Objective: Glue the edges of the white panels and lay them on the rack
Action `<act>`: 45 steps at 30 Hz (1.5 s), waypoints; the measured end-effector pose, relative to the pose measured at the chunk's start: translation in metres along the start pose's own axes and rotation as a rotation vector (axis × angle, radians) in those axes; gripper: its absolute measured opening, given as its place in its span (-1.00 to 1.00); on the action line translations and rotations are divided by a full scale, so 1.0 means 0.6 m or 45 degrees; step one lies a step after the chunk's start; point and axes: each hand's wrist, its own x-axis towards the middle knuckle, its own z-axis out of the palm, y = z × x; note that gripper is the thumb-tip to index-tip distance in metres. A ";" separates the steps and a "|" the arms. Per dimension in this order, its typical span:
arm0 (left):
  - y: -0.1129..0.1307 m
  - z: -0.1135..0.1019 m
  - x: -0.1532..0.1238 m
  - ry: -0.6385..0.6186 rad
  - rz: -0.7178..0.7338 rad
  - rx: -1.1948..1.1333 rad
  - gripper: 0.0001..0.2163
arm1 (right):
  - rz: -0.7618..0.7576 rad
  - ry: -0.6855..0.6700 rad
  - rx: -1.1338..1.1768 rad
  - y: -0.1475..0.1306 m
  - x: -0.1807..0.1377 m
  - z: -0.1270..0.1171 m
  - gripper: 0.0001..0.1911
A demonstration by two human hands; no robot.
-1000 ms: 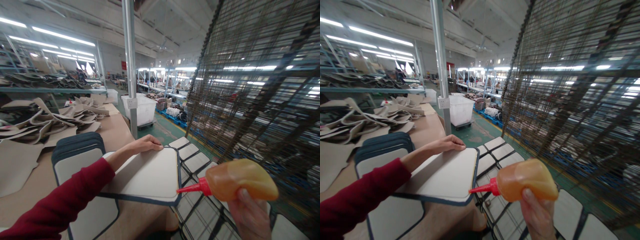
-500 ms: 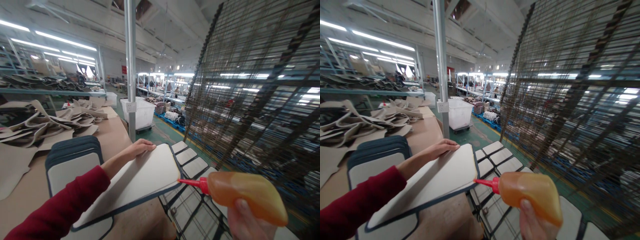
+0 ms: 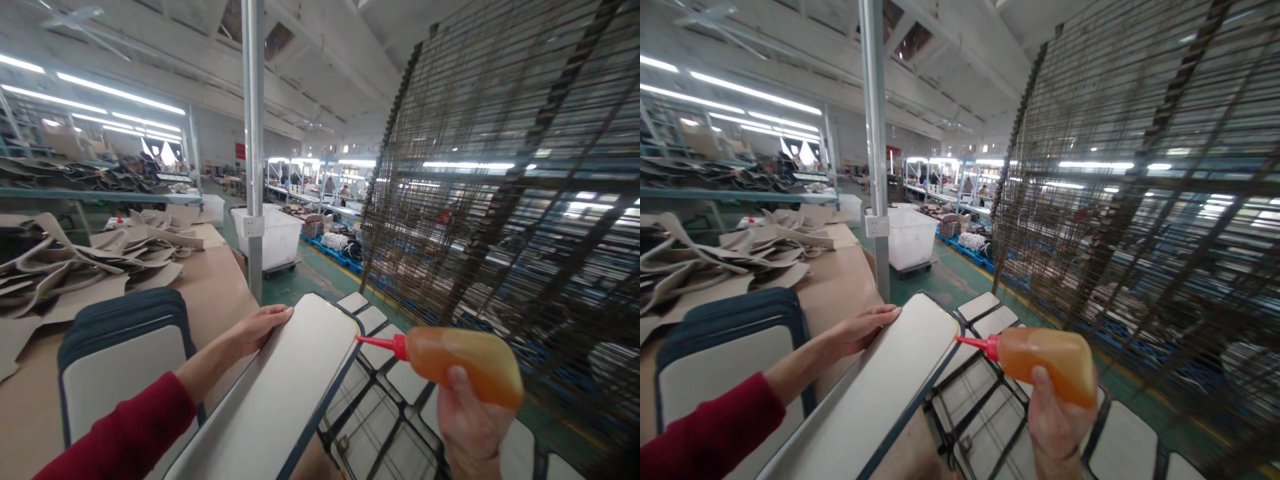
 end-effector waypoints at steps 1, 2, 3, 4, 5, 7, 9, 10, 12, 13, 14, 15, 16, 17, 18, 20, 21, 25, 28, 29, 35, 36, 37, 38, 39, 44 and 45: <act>-0.003 -0.002 -0.001 -0.010 -0.007 -0.017 -0.53 | 0.016 0.000 0.041 0.003 0.004 0.005 -0.58; -0.005 -0.005 -0.002 -0.021 -0.014 -0.034 -0.53 | 0.032 -0.001 0.065 0.007 0.008 0.010 -0.60; -0.007 -0.007 -0.003 -0.029 -0.017 -0.050 -0.54 | 0.048 -0.005 0.076 0.010 0.010 0.014 -0.62; -0.008 -0.008 -0.005 -0.034 -0.019 -0.066 -0.55 | 0.057 -0.012 0.080 0.014 0.012 0.017 -0.65; -0.009 -0.010 -0.007 -0.033 -0.018 -0.080 -0.56 | 0.069 -0.024 0.076 0.018 0.012 0.019 -0.67; -0.009 -0.011 -0.011 -0.021 -0.011 -0.108 -0.58 | 0.091 -0.039 0.070 0.025 0.012 0.022 -0.71; -0.008 -0.011 -0.016 -0.011 -0.002 -0.128 -0.58 | 0.130 -0.040 0.078 0.030 0.010 0.023 -0.73; -0.007 -0.011 -0.019 -0.009 -0.002 -0.132 -0.58 | 0.152 -0.040 0.088 0.032 0.009 0.023 -0.72; -0.008 -0.010 -0.022 -0.012 -0.010 -0.131 -0.56 | 0.182 -0.043 0.116 0.035 0.008 0.024 -0.70; -0.009 -0.011 -0.022 -0.012 -0.011 -0.131 -0.55 | 0.187 -0.047 0.128 0.036 0.007 0.025 -0.69; -0.010 -0.011 -0.023 -0.013 -0.012 -0.132 -0.54 | 0.190 -0.052 0.138 0.036 0.006 0.026 -0.69; -0.011 -0.012 -0.022 -0.012 -0.009 -0.137 -0.53 | 0.190 -0.056 0.148 0.036 0.005 0.027 -0.70; -0.012 -0.013 -0.022 -0.013 -0.005 -0.145 -0.53 | 0.194 -0.060 0.154 0.035 0.004 0.028 -0.70; -0.013 -0.014 -0.021 -0.015 -0.003 -0.154 -0.53 | 0.199 -0.064 0.159 0.035 0.003 0.029 -0.71; -0.014 -0.015 -0.020 -0.016 -0.005 -0.161 -0.53 | 0.207 -0.067 0.160 0.035 0.002 0.029 -0.71; -0.016 -0.018 -0.018 -0.019 -0.005 -0.167 -0.54 | 0.223 -0.077 0.151 0.036 0.000 0.030 -0.69; -0.016 -0.019 -0.017 -0.022 -0.007 -0.165 -0.54 | 0.226 -0.076 0.140 0.037 -0.001 0.030 -0.68; -0.017 -0.024 -0.017 -0.017 -0.033 -0.162 -0.58 | 0.230 -0.036 0.088 0.038 -0.009 0.031 -0.62; -0.018 -0.028 -0.018 -0.002 -0.032 -0.178 -0.62 | 0.247 -0.058 0.078 0.036 -0.014 0.033 -0.59; -0.018 -0.028 -0.018 0.002 -0.027 -0.183 -0.63 | 0.249 -0.072 0.076 0.036 -0.015 0.034 -0.59; -0.023 -0.040 -0.011 -0.011 -0.028 -0.159 -0.63 | 0.226 -0.107 0.063 0.034 -0.023 0.038 -0.61; -0.025 -0.043 -0.009 -0.019 -0.023 -0.152 -0.62 | 0.230 -0.104 0.061 0.033 -0.025 0.039 -0.62; -0.027 -0.047 -0.007 -0.028 -0.018 -0.149 -0.62 | 0.238 -0.101 0.059 0.032 -0.026 0.040 -0.61; -0.029 -0.051 -0.004 -0.042 -0.015 -0.148 -0.62 | 0.244 -0.103 0.059 0.031 -0.028 0.041 -0.61; -0.031 -0.054 -0.003 -0.056 -0.013 -0.151 -0.62 | 0.243 -0.107 0.059 0.029 -0.029 0.042 -0.62; -0.029 -0.058 -0.002 -0.038 -0.019 -0.164 -0.64 | 0.246 -0.196 0.063 0.019 -0.037 0.050 -0.67; -0.026 -0.057 -0.003 -0.018 -0.022 -0.166 -0.64 | 0.249 -0.203 0.055 0.017 -0.039 0.051 -0.67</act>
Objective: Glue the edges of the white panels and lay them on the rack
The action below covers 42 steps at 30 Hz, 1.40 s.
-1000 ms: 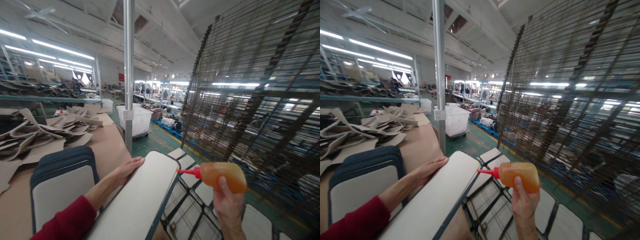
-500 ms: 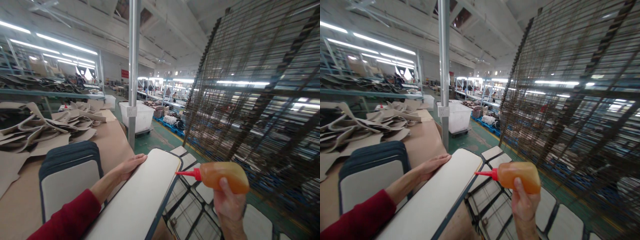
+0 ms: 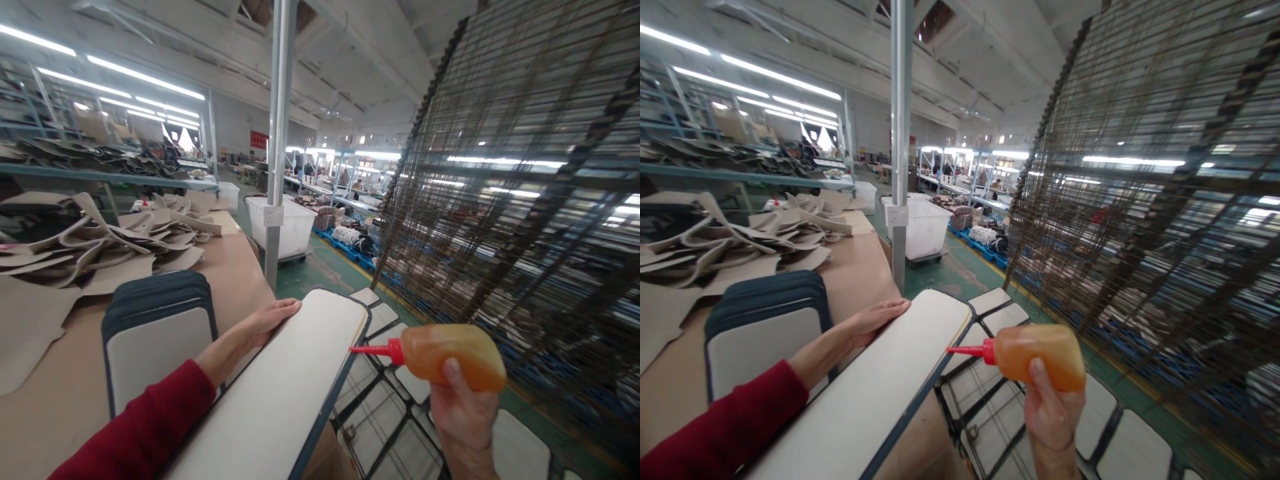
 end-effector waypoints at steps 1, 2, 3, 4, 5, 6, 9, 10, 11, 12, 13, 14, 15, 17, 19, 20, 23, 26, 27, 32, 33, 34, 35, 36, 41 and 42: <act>0.002 0.002 -0.001 0.018 -0.002 -0.003 -0.65 | 0.004 -0.001 -0.008 -0.001 -0.002 0.002 -0.67; 0.004 0.004 -0.002 0.033 -0.003 -0.007 -0.66 | 0.004 0.002 -0.014 -0.003 -0.004 0.003 -0.67; 0.006 0.006 -0.003 0.044 -0.002 -0.012 -0.67 | 0.008 0.004 -0.018 -0.004 -0.006 0.005 -0.67; 0.007 0.007 -0.003 0.054 -0.003 -0.015 -0.68 | 0.012 0.008 -0.020 -0.005 -0.007 0.006 -0.67; 0.008 0.008 -0.003 0.063 -0.005 -0.018 -0.69 | 0.017 0.013 -0.020 -0.006 -0.009 0.007 -0.66; 0.008 0.008 -0.003 0.068 -0.008 -0.020 -0.70 | 0.023 0.018 -0.018 -0.007 -0.010 0.007 -0.66; 0.007 0.008 -0.001 0.066 -0.009 -0.034 -0.73 | 0.031 0.025 -0.021 -0.006 -0.013 0.008 -0.64; 0.007 0.008 0.000 0.062 -0.011 -0.039 -0.75 | 0.025 0.020 -0.027 -0.005 -0.014 0.007 -0.64; 0.007 0.008 0.000 0.060 -0.013 -0.043 -0.76 | 0.015 0.016 -0.038 -0.004 -0.015 0.006 -0.64; 0.007 0.008 0.001 0.060 -0.017 -0.046 -0.77 | 0.005 0.015 -0.049 -0.003 -0.016 0.006 -0.65; 0.007 0.008 0.002 0.060 -0.019 -0.049 -0.78 | 0.001 0.013 -0.057 -0.002 -0.017 0.005 -0.66; 0.007 0.007 0.003 0.061 -0.020 -0.051 -0.79 | 0.004 0.014 -0.059 -0.001 -0.018 0.005 -0.67; 0.007 0.007 0.003 0.061 -0.018 -0.056 -0.80 | 0.014 0.016 -0.058 -0.001 -0.019 0.005 -0.67; 0.008 0.004 0.005 0.050 -0.006 -0.065 -0.81 | 0.034 0.014 -0.048 -0.003 -0.021 0.006 -0.66; 0.008 0.002 0.008 0.036 -0.002 -0.072 -0.81 | 0.041 0.003 -0.046 -0.006 -0.024 0.008 -0.64; 0.009 0.001 0.009 0.031 -0.005 -0.075 -0.82 | 0.041 -0.003 -0.046 -0.008 -0.025 0.009 -0.64; 0.010 -0.002 0.013 0.042 -0.011 -0.072 -0.84 | 0.045 -0.007 -0.057 -0.012 -0.028 0.013 -0.65; 0.012 -0.003 0.015 0.051 -0.006 -0.065 -0.87 | 0.062 0.001 -0.069 -0.014 -0.033 0.015 -0.64; 0.013 -0.003 0.016 0.060 -0.005 -0.068 -0.87 | 0.068 0.002 -0.070 -0.014 -0.035 0.016 -0.64; 0.020 -0.003 0.016 0.090 -0.026 -0.099 -0.86 | 0.099 -0.011 -0.071 -0.016 -0.042 0.019 -0.66; 0.022 -0.003 0.016 0.093 -0.024 -0.104 -0.85 | 0.104 -0.017 -0.064 -0.016 -0.044 0.019 -0.65; 0.024 -0.002 0.015 0.102 -0.019 -0.106 -0.86 | 0.107 -0.022 -0.059 -0.016 -0.045 0.019 -0.66; 0.026 -0.001 0.014 0.118 -0.015 -0.105 -0.86 | 0.109 -0.025 -0.053 -0.016 -0.046 0.019 -0.66; 0.028 0.001 0.013 0.135 -0.016 -0.103 -0.88 | 0.106 -0.023 -0.054 -0.015 -0.047 0.018 -0.66; 0.034 0.009 0.011 0.198 -0.024 -0.100 -0.98 | 0.116 -0.034 -0.072 -0.015 -0.052 0.013 -0.63; 0.035 0.009 0.012 0.196 -0.021 -0.099 -0.98 | 0.132 -0.043 -0.068 -0.015 -0.053 0.013 -0.62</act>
